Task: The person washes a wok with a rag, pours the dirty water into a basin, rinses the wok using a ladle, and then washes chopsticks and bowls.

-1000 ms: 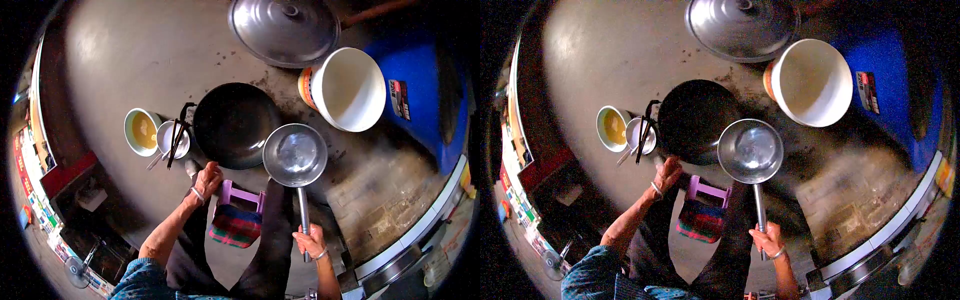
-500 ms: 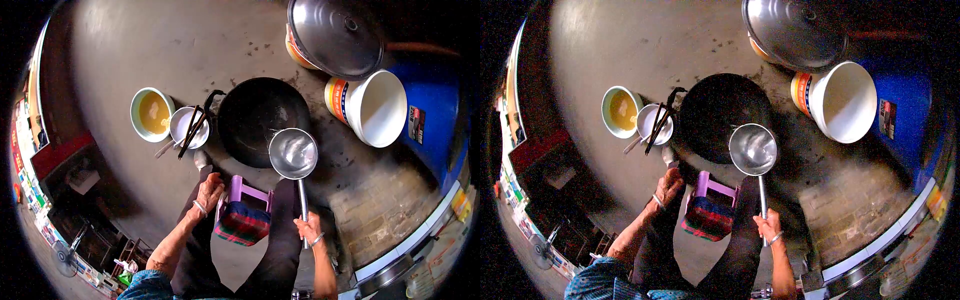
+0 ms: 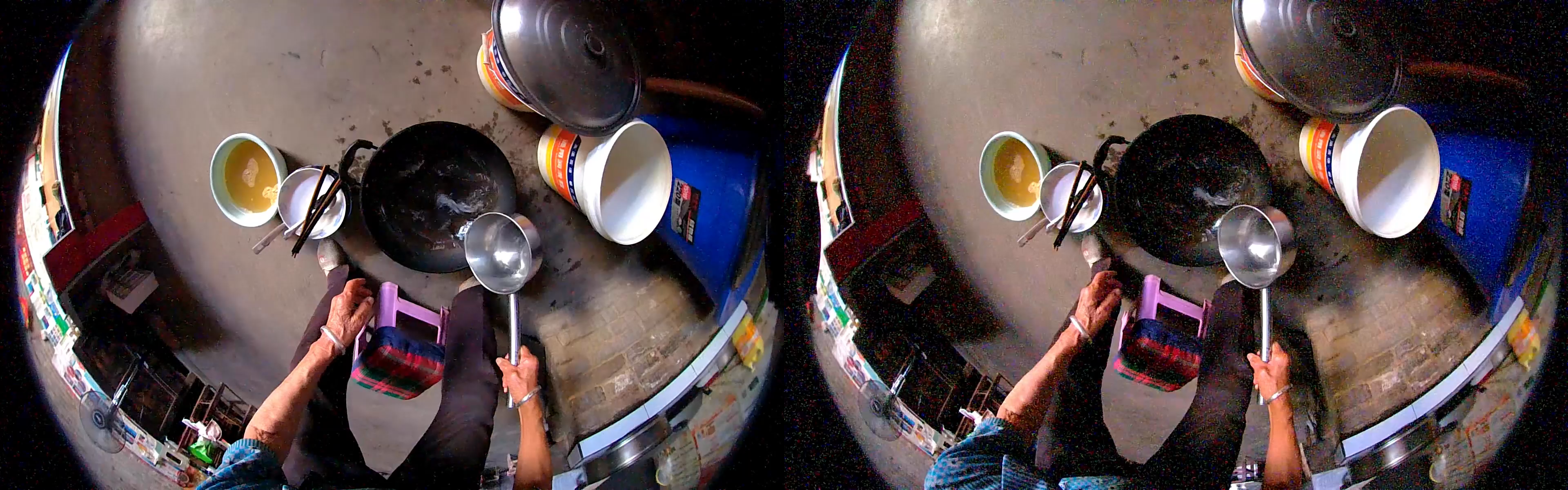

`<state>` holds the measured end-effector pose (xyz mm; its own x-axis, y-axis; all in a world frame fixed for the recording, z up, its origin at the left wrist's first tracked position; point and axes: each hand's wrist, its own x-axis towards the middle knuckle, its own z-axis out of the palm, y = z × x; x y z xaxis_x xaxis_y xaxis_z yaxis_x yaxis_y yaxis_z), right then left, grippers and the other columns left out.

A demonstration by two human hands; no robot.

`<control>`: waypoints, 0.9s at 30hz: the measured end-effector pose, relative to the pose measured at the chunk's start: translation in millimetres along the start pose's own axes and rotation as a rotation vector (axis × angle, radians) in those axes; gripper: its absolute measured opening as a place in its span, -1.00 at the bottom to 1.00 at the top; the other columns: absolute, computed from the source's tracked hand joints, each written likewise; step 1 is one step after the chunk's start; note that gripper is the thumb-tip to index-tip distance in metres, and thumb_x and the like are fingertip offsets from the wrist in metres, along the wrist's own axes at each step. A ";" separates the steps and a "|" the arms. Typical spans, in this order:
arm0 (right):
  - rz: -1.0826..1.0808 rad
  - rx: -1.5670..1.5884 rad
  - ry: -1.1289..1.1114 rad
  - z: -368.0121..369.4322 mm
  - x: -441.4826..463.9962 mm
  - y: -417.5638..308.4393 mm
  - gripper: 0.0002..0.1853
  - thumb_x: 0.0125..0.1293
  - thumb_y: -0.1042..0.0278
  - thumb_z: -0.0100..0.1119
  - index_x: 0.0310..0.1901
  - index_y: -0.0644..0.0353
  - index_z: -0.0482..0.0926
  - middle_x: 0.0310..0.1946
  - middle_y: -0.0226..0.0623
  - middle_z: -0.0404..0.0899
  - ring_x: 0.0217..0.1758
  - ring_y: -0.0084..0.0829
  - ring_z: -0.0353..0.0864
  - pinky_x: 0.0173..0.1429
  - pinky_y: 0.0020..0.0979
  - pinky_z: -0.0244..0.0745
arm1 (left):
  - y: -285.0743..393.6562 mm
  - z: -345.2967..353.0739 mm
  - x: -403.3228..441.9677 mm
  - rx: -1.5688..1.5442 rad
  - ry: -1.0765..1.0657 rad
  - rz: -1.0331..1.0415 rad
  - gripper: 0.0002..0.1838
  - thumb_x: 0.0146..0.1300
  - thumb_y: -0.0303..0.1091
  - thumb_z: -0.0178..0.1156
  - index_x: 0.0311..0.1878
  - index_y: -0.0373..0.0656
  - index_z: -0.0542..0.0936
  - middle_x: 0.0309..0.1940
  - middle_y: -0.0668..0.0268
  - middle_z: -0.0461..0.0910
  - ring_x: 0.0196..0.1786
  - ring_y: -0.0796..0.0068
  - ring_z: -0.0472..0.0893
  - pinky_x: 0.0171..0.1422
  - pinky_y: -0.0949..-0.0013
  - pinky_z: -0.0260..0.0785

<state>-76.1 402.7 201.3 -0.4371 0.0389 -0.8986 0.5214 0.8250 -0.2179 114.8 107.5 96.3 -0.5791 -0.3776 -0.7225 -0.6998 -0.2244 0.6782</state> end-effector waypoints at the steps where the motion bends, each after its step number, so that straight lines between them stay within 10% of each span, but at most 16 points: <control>1: 0.002 0.000 0.001 0.4 -0.8 -0.6 -0.79 0.04 0.49 0.21 -0.48 0.20 0.31 -0.76 -0.44 0.30 -0.84 -0.61 0.26 -0.80 -0.50 0.19 | 4.9 -0.6 0.6 0.011 -0.009 -0.012 -0.62 0.20 -0.43 0.06 0.06 -0.37 0.30 -0.27 0.06 0.57 -0.24 0.28 0.59 -0.15 0.32 0.44; 13: -0.249 -0.425 0.187 12.7 1.3 -2.5 -0.79 0.09 0.37 0.16 -0.34 0.22 0.33 -0.62 -0.11 0.46 -0.53 -0.04 0.50 -0.40 -0.13 0.36 | 19.9 6.5 7.0 -0.019 -0.026 -0.015 -0.64 0.22 -0.42 0.04 0.05 -0.38 0.30 -0.29 0.08 0.56 -0.31 0.34 0.57 -0.20 0.35 0.45; 27: -0.412 -0.532 0.326 4.5 -12.7 4.1 -0.77 0.05 0.41 0.17 -0.27 0.13 0.34 -0.55 -0.12 0.52 -0.50 0.01 0.53 -0.39 -0.06 0.38 | 33.8 18.8 8.3 0.053 -0.037 -0.022 -0.63 0.19 -0.44 0.06 0.05 -0.36 0.31 -0.31 0.12 0.56 -0.27 0.44 0.56 -0.17 0.39 0.43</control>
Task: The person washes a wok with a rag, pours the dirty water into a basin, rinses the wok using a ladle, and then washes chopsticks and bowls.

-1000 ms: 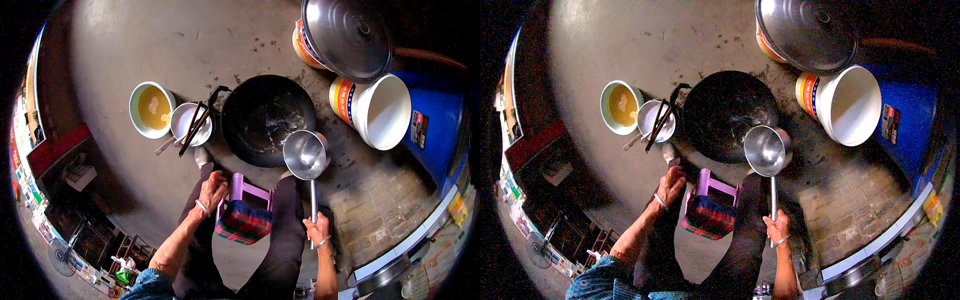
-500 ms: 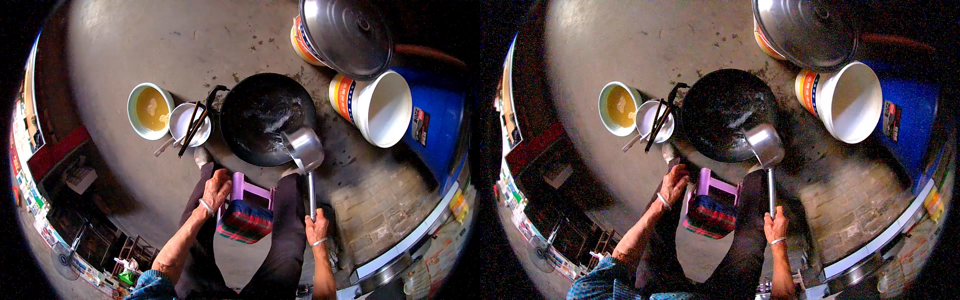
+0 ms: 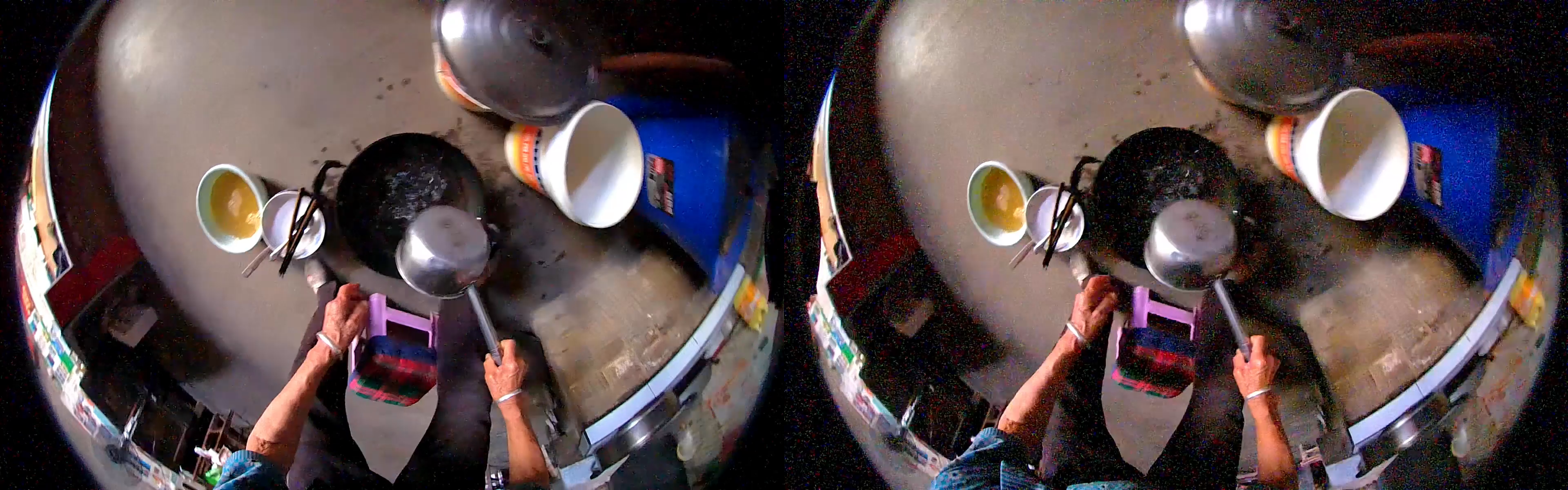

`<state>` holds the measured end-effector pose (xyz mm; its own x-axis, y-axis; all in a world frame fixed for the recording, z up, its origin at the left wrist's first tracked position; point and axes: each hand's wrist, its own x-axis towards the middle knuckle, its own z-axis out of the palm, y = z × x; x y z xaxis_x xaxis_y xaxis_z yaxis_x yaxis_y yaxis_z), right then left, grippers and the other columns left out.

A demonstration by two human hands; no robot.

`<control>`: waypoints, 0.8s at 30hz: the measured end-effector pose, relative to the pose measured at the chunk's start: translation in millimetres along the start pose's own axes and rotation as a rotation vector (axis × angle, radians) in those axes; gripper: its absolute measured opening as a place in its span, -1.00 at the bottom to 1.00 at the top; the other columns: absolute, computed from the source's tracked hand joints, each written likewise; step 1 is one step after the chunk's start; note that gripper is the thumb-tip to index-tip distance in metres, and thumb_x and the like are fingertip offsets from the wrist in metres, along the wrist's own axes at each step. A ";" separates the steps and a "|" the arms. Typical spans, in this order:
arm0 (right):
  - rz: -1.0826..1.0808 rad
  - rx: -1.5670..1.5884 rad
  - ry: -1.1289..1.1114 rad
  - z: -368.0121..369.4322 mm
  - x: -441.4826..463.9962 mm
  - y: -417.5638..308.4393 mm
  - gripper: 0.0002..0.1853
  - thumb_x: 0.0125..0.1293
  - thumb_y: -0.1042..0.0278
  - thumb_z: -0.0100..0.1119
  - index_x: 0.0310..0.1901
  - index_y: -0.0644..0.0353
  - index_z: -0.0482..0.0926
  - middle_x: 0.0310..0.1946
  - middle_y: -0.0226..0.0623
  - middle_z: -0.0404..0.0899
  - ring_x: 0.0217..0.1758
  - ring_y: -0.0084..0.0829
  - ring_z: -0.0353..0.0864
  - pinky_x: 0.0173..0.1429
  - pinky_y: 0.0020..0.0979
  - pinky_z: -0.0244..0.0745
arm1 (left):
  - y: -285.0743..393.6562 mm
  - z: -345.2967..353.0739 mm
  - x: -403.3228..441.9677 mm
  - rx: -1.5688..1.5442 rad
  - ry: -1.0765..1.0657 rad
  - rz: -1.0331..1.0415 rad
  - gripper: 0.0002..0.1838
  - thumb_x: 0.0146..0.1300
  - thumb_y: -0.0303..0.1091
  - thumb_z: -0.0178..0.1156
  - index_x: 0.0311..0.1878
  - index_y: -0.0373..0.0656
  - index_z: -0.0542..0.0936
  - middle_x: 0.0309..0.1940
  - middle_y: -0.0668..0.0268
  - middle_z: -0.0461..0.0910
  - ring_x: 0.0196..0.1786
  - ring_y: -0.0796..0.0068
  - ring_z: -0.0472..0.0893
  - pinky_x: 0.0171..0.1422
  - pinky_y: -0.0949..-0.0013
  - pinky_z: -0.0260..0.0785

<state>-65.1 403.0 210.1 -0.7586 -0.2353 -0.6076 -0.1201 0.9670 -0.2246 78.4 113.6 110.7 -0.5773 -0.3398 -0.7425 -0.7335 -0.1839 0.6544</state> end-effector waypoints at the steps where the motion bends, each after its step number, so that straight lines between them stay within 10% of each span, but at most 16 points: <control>1: 0.017 0.099 0.005 -11.6 -5.6 -1.7 -0.76 0.04 0.39 0.20 -0.28 0.14 0.35 -0.57 -0.15 0.50 -0.52 -0.04 0.53 -0.40 -0.11 0.39 | -0.7 3.1 1.4 -0.043 0.014 0.057 -0.63 0.19 -0.43 0.07 0.05 -0.36 0.32 -0.31 0.13 0.56 -0.26 0.44 0.56 -0.16 0.39 0.43; 8: 0.242 0.722 0.177 -100.2 -29.3 27.2 -0.80 0.08 0.41 0.23 -0.39 0.16 0.35 -0.61 -0.51 0.35 -0.53 -0.68 0.30 -0.42 -0.53 0.29 | 53.9 63.1 33.5 -0.141 -0.024 0.087 -0.55 0.20 -0.30 0.17 0.07 -0.37 0.33 -0.26 0.10 0.58 -0.24 0.42 0.57 -0.15 0.38 0.43; 19: 0.174 0.852 0.215 -198.7 106.7 84.6 -0.88 0.18 0.52 0.07 -0.36 0.20 0.30 -0.70 -0.48 0.28 -0.72 -0.68 0.25 -0.69 -0.59 0.15 | 229.5 282.6 163.7 -0.263 -0.078 0.137 -0.20 0.03 -0.02 0.34 0.11 -0.47 0.22 -0.03 -0.15 0.46 0.02 0.15 0.49 0.08 0.24 0.36; 24: 0.192 0.721 0.079 -200.1 185.8 118.0 -0.84 0.18 0.51 0.10 -0.37 0.17 0.28 -0.70 -0.47 0.30 -0.75 -0.62 0.30 -0.72 -0.55 0.20 | 216.9 343.5 209.5 -0.153 0.091 0.087 -0.43 0.10 -0.21 0.26 0.01 -0.31 0.19 -0.14 -0.02 0.51 -0.11 0.18 0.54 -0.07 0.23 0.40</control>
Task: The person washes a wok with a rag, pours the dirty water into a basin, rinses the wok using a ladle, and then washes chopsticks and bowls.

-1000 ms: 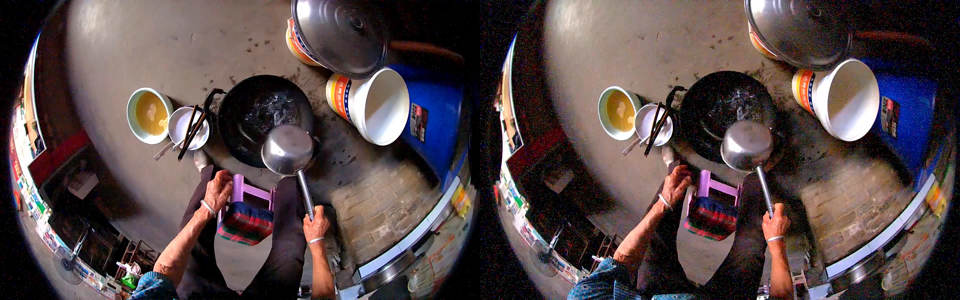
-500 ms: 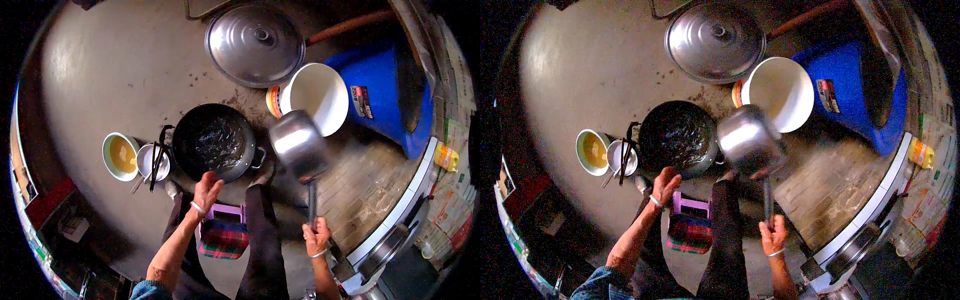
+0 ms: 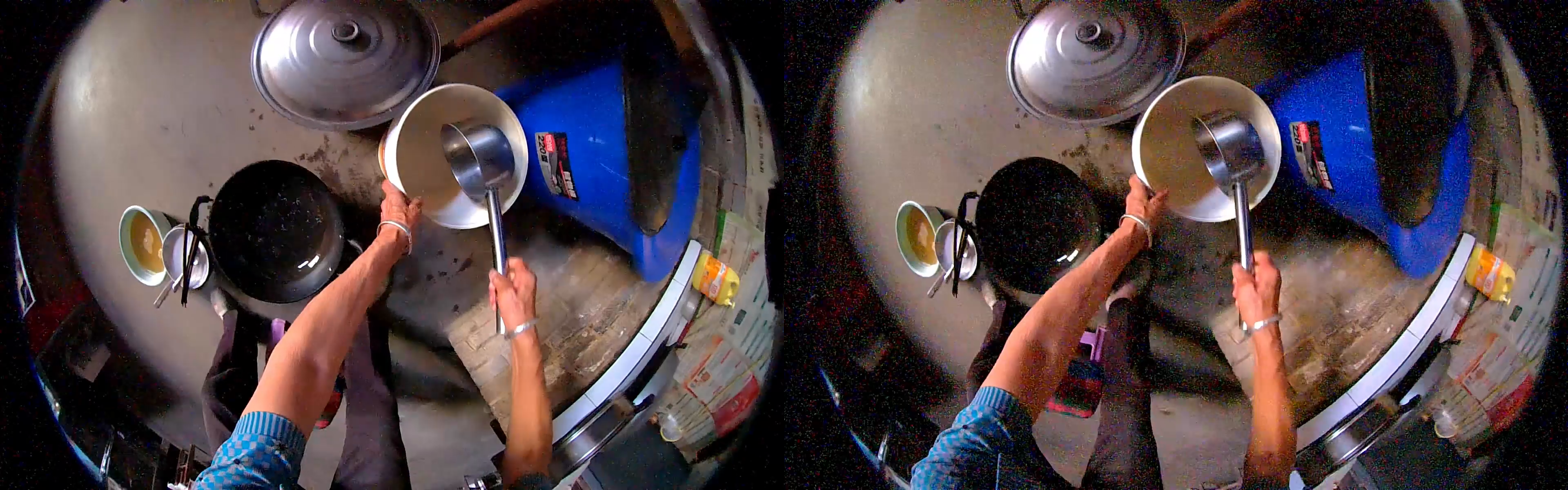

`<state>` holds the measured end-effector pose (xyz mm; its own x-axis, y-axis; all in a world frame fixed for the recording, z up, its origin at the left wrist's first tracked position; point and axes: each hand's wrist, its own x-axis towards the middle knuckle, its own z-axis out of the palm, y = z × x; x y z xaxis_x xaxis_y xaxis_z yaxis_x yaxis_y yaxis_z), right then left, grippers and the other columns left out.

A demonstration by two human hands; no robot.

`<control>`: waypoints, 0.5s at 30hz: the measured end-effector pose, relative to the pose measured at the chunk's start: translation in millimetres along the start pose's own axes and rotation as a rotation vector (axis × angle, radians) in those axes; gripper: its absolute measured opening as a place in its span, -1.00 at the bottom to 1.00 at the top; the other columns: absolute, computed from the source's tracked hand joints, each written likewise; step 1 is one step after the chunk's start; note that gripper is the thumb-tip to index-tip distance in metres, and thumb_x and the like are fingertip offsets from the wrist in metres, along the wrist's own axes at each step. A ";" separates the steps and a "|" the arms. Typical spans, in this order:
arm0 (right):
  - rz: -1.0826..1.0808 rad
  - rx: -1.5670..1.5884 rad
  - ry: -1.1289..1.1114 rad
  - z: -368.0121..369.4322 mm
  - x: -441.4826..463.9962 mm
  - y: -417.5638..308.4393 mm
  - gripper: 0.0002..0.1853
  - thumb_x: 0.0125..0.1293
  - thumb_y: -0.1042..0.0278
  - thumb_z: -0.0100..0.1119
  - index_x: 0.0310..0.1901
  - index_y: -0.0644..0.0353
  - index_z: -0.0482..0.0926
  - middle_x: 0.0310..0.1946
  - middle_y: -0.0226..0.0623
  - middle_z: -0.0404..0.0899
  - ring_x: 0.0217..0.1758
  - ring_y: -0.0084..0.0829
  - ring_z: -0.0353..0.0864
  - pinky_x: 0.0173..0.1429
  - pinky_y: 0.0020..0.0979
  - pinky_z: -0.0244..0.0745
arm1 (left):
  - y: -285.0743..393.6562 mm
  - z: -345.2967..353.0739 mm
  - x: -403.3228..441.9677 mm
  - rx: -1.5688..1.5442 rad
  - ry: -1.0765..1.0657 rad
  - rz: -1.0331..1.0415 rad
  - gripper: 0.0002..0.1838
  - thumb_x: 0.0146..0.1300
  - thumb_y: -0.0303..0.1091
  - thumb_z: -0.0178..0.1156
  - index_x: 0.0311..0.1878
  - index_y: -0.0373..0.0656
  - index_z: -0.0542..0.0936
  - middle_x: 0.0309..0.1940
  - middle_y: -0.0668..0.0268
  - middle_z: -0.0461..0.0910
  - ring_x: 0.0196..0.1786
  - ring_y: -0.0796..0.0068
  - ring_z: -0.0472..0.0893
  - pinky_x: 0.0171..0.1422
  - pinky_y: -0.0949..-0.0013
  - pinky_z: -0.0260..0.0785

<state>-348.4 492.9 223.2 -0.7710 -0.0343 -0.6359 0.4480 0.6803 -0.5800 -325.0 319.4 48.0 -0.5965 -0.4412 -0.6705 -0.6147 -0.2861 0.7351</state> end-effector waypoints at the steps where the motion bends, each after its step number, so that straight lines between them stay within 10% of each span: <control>1: 0.008 -0.046 -0.005 0.3 15.6 1.7 -0.83 0.17 0.50 0.09 -0.38 0.17 0.27 -0.70 -0.46 0.30 -0.76 -0.60 0.30 -0.73 -0.53 0.19 | -4.2 3.5 3.8 -0.005 -0.001 0.025 -0.51 0.11 -0.35 0.18 -0.01 -0.26 0.14 -0.16 -0.05 0.51 -0.17 0.11 0.56 -0.13 0.22 0.41; 9: 0.101 -0.203 -0.033 21.2 108.2 18.8 -0.82 0.12 0.48 0.07 -0.21 0.24 0.41 -0.71 -0.42 0.33 -0.78 -0.61 0.30 -0.78 -0.50 0.20 | -17.1 4.5 -17.1 0.023 0.091 0.167 -0.60 0.05 -0.58 -0.07 -0.03 -0.26 0.08 -0.26 -0.18 0.50 -0.17 -0.17 0.54 -0.09 0.15 0.38; 15: -0.315 -0.737 0.152 51.8 114.4 22.6 -0.44 0.04 0.56 0.00 0.17 0.16 0.35 -0.22 0.12 0.55 -0.14 0.06 0.55 -0.05 -0.09 0.44 | -29.2 -8.7 -47.1 -0.028 0.017 0.208 -0.43 0.04 -0.64 -0.19 0.18 -0.17 0.00 -0.15 -0.13 0.49 -0.05 -0.14 0.52 0.05 0.16 0.33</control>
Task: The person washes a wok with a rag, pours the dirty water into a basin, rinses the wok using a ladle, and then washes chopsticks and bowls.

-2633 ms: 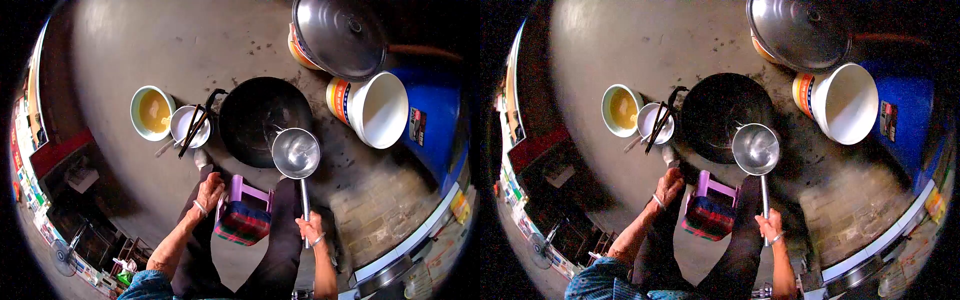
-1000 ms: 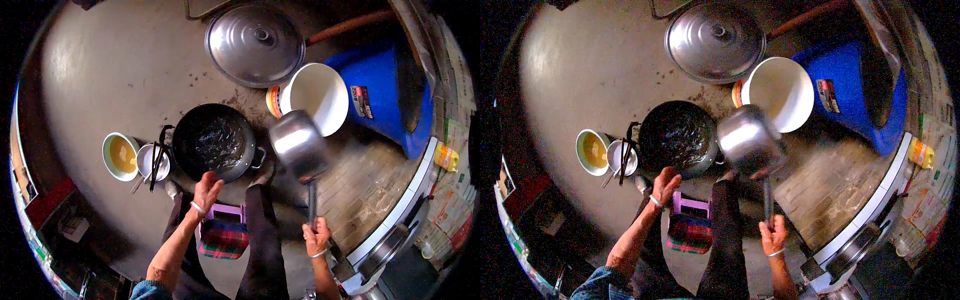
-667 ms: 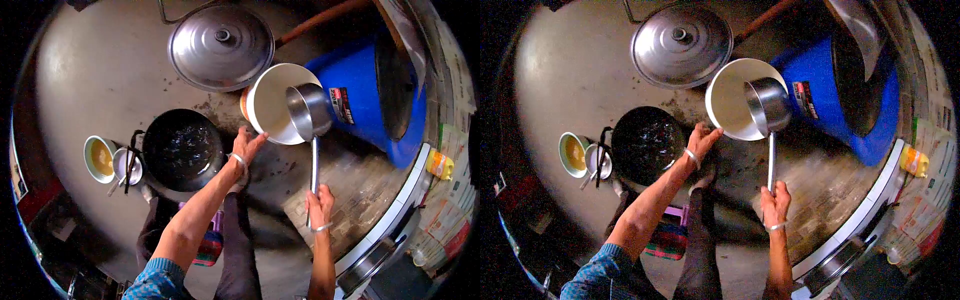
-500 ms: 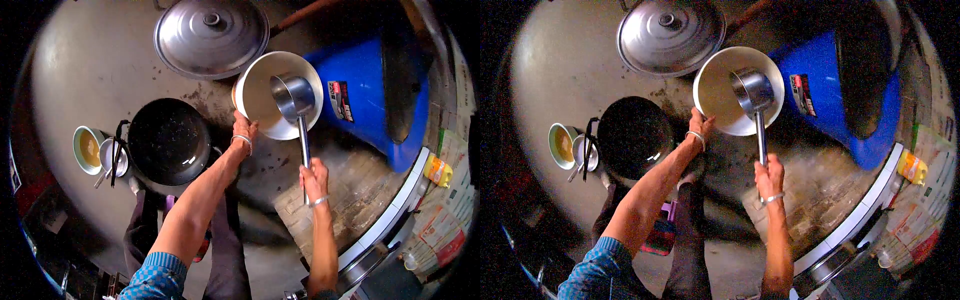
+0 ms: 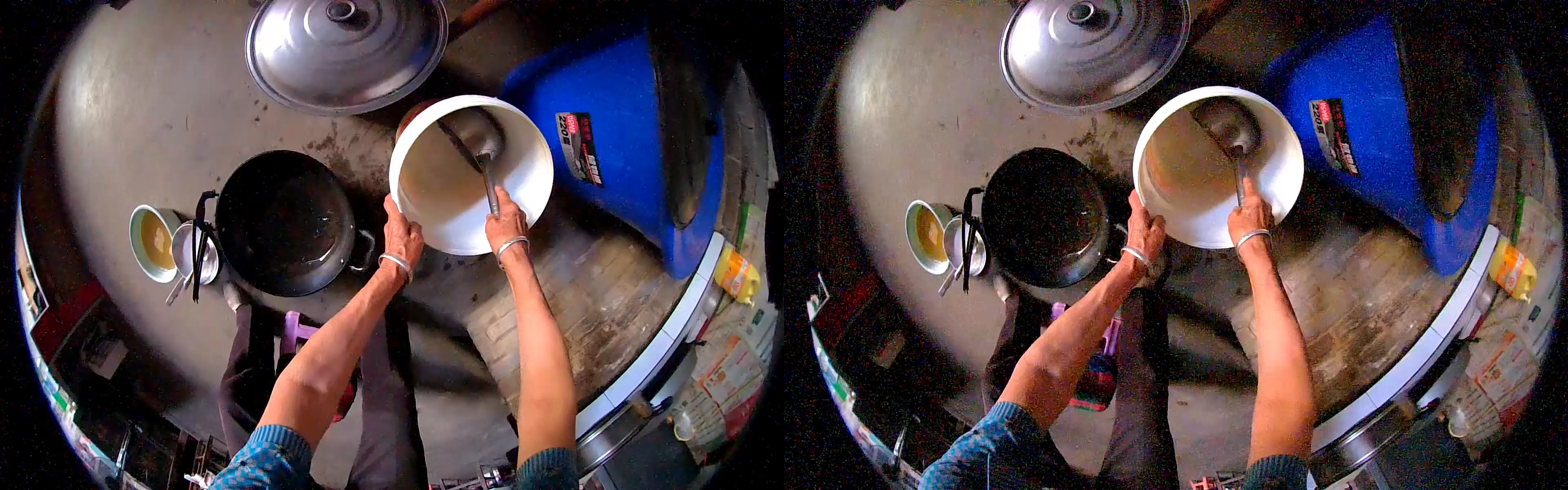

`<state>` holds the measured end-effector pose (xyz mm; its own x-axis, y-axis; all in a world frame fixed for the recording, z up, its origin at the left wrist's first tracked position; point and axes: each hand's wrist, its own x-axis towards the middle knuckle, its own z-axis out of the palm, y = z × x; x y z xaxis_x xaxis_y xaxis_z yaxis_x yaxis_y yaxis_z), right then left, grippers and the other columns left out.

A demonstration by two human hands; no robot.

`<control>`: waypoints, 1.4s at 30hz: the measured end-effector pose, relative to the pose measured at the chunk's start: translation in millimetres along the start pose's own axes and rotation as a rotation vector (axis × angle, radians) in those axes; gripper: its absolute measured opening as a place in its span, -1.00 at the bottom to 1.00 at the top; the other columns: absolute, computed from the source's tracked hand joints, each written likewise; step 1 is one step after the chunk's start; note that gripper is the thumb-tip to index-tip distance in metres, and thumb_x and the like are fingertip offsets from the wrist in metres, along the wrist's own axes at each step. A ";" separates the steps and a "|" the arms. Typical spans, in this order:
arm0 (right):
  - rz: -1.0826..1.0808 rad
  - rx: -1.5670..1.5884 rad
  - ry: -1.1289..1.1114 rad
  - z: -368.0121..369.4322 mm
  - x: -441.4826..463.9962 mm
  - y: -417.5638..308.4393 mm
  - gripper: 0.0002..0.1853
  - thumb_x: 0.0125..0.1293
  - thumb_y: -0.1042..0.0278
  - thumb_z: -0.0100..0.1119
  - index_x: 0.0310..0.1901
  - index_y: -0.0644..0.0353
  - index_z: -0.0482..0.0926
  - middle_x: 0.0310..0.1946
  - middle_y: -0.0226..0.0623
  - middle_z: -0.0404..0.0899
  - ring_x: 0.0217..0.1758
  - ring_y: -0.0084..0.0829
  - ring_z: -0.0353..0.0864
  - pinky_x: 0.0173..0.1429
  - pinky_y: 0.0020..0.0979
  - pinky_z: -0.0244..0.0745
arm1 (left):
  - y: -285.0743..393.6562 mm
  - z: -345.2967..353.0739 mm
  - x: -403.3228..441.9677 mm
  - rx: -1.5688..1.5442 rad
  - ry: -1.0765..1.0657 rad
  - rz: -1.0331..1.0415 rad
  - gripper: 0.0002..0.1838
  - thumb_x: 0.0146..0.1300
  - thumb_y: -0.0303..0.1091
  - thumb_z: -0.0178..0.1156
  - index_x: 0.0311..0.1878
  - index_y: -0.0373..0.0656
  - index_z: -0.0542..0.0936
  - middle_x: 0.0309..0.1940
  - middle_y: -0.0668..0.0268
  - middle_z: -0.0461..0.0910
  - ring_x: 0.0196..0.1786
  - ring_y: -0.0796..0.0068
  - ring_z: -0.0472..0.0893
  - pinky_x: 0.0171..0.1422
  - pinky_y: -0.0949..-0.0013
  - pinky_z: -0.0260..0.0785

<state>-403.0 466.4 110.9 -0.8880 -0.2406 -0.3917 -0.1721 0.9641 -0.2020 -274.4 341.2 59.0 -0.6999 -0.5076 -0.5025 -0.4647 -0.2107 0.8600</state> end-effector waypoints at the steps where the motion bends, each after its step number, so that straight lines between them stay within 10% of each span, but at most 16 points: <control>1: 0.000 -0.001 -0.006 2.9 -1.9 -0.3 -0.44 0.04 0.56 0.00 0.17 0.16 0.35 -0.22 0.12 0.55 -0.14 0.06 0.55 -0.05 -0.09 0.44 | -2.7 -1.2 -2.5 0.001 0.001 -0.005 -0.43 0.04 -0.64 -0.19 0.18 -0.17 0.00 -0.15 -0.13 0.49 -0.05 -0.14 0.52 0.05 0.16 0.33; 11: 0.199 -0.098 -0.178 42.2 -52.9 -0.5 -0.40 0.14 0.57 -0.02 0.28 0.18 0.19 -0.22 0.19 0.53 -0.11 0.08 0.54 0.00 -0.10 0.45 | -17.6 -4.1 -15.4 -0.044 -0.033 0.014 -0.31 0.01 -0.69 -0.18 0.27 -0.09 -0.05 -0.09 -0.06 0.46 -0.04 -0.08 0.51 0.05 0.20 0.32; 13: -0.028 -0.148 0.013 55.2 -54.4 -1.4 -0.38 0.15 0.58 -0.01 0.30 0.11 0.18 -0.42 0.05 0.57 -0.39 -0.06 0.60 -0.27 -0.14 0.54 | -19.3 0.1 -16.5 -0.016 -0.054 -0.001 -0.31 0.02 -0.70 -0.18 0.27 -0.08 -0.05 -0.10 -0.06 0.46 -0.08 -0.04 0.53 -0.04 0.24 0.36; 16: 0.633 0.947 -0.442 41.7 -48.2 -8.8 -0.37 0.17 0.54 0.05 0.29 -0.10 0.20 -0.69 -0.47 0.28 -0.79 -0.62 0.22 -0.77 -0.51 0.22 | -18.5 11.2 -17.5 -0.031 -0.031 0.002 -0.35 0.02 -0.69 -0.15 0.23 -0.12 -0.01 -0.20 -0.01 0.45 -0.17 0.02 0.54 -0.18 0.31 0.38; 19: 0.727 1.260 -0.610 30.7 -46.6 -5.7 -0.43 0.19 0.55 0.05 0.24 -0.12 0.25 -0.67 -0.45 0.31 -0.76 -0.62 0.27 -0.75 -0.52 0.23 | -13.1 10.5 -10.6 -0.138 -0.026 -0.165 -0.40 0.00 -0.69 -0.14 0.17 -0.16 0.03 -0.30 0.03 0.42 -0.30 0.06 0.52 -0.24 0.33 0.36; 23: 0.670 1.486 -0.712 33.0 -44.1 1.7 -0.44 0.21 0.54 0.06 0.23 -0.15 0.23 -0.62 -0.46 0.33 -0.73 -0.65 0.27 -0.72 -0.56 0.22 | -16.1 -1.5 -7.9 0.036 -0.002 0.121 -0.43 0.00 -0.68 -0.15 0.13 -0.18 0.05 -0.31 0.00 0.43 -0.30 0.01 0.52 -0.27 0.26 0.36; 31: 0.530 1.531 -0.621 -34.2 -81.7 -15.4 -0.32 0.24 0.48 0.01 0.35 -0.24 0.03 -0.62 -0.51 0.29 -0.73 -0.69 0.25 -0.73 -0.61 0.20 | -0.1 9.3 34.4 0.066 -0.038 -0.020 -0.60 0.04 -0.55 0.02 -0.06 -0.24 0.14 -0.27 -0.07 0.49 -0.28 0.00 0.57 -0.24 0.15 0.44; 37: 0.551 1.480 -0.444 -90.5 -127.6 -17.6 -0.25 0.20 0.57 -0.05 0.39 -0.18 -0.04 -0.66 -0.46 0.29 -0.75 -0.67 0.24 -0.76 -0.59 0.18 | 14.0 -3.2 50.1 -0.087 -0.137 -0.167 -0.58 0.14 -0.43 0.06 -0.01 -0.25 0.11 -0.39 0.15 0.49 -0.40 0.36 0.51 -0.43 0.25 0.46; 42: 0.548 1.359 -0.354 -124.3 -172.3 -24.1 -0.22 0.15 0.60 -0.04 0.40 -0.08 -0.06 -0.70 -0.46 0.26 -0.80 -0.65 0.22 -0.76 -0.56 0.17 | 24.4 -21.7 36.5 -0.084 -0.189 -0.030 -0.29 0.13 -0.21 0.24 0.26 -0.20 0.11 -0.16 0.05 0.52 -0.16 0.33 0.54 -0.08 0.28 0.42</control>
<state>-298.8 498.6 294.9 -0.5301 -0.1002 -0.8420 0.8279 0.1537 -0.5395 -299.6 299.3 63.5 -0.7794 -0.3363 -0.5286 -0.4453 -0.2961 0.8450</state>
